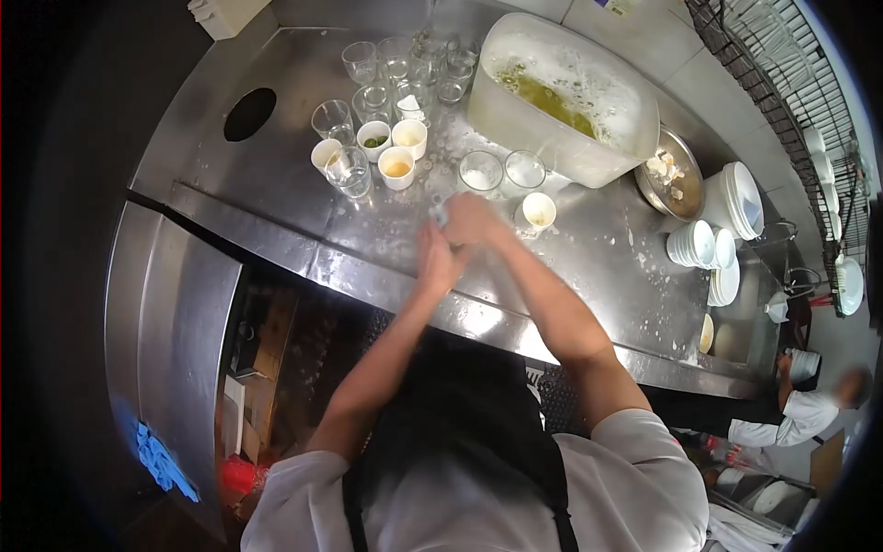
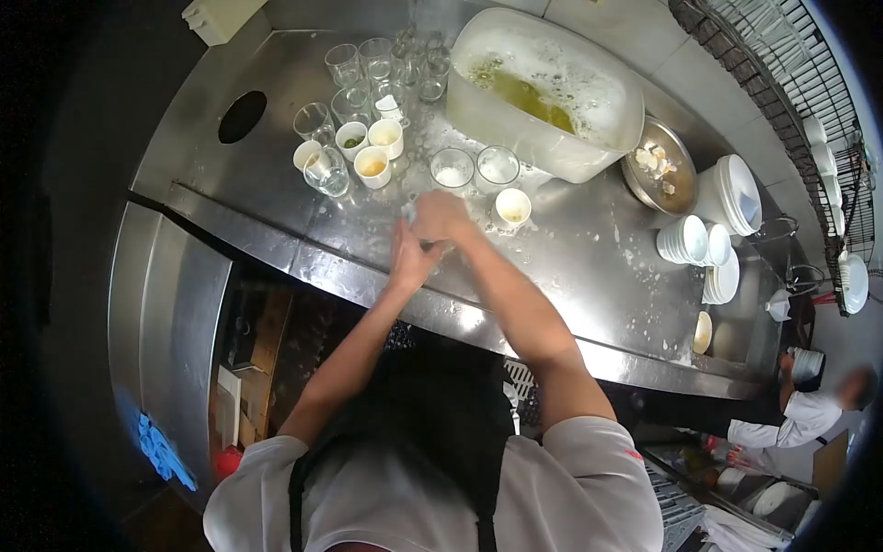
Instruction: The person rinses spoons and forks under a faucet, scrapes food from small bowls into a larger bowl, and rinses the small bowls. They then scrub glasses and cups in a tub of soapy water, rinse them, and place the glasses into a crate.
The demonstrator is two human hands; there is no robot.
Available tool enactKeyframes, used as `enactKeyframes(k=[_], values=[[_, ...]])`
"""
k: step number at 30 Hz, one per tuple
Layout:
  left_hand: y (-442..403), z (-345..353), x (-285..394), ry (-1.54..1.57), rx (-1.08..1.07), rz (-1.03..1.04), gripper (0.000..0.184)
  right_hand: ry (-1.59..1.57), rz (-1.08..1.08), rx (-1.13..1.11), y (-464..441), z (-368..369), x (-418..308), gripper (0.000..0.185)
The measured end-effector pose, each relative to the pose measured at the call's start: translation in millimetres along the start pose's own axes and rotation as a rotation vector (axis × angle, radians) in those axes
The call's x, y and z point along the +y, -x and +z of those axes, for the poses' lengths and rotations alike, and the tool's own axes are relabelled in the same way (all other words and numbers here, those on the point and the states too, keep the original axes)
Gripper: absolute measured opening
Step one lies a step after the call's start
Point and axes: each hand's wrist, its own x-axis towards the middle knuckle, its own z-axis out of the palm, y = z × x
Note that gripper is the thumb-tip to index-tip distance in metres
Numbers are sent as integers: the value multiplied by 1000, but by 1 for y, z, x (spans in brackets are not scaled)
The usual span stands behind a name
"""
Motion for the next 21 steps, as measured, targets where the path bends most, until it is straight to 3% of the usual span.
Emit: enactKeyframes(k=[2,4,5,8,11,12,14,15,16,19,21], values=[[-13,-10,24,267,-283,-119,71,-456,110,-23,9,-12,29,26],[-23,22,8,703,-557,-197,60,-759,238,257,44,-16,43,29],[-24,26,12,973,-718,-404,55,-903,297,400,60,-15,46,31],[-29,33,33,1729,-1188,-1072,47,-770,410,801,82,0,56,28],[-27,45,54,1092,-1161,-598,49,-580,414,993,94,-5,72,30],[-19,47,54,1087,-1020,-648,59,-541,414,1024,95,-12,75,29],[-12,37,50,952,-955,-240,68,-476,416,1093,95,-29,78,27],[-10,31,46,872,-915,-39,73,-387,396,1005,97,-38,87,26],[-3,43,26,735,-662,101,75,-301,373,914,101,-49,100,27],[0,34,28,441,-396,43,79,31,395,486,100,-53,123,32],[10,46,32,374,-340,111,64,291,401,142,96,-42,127,40]])
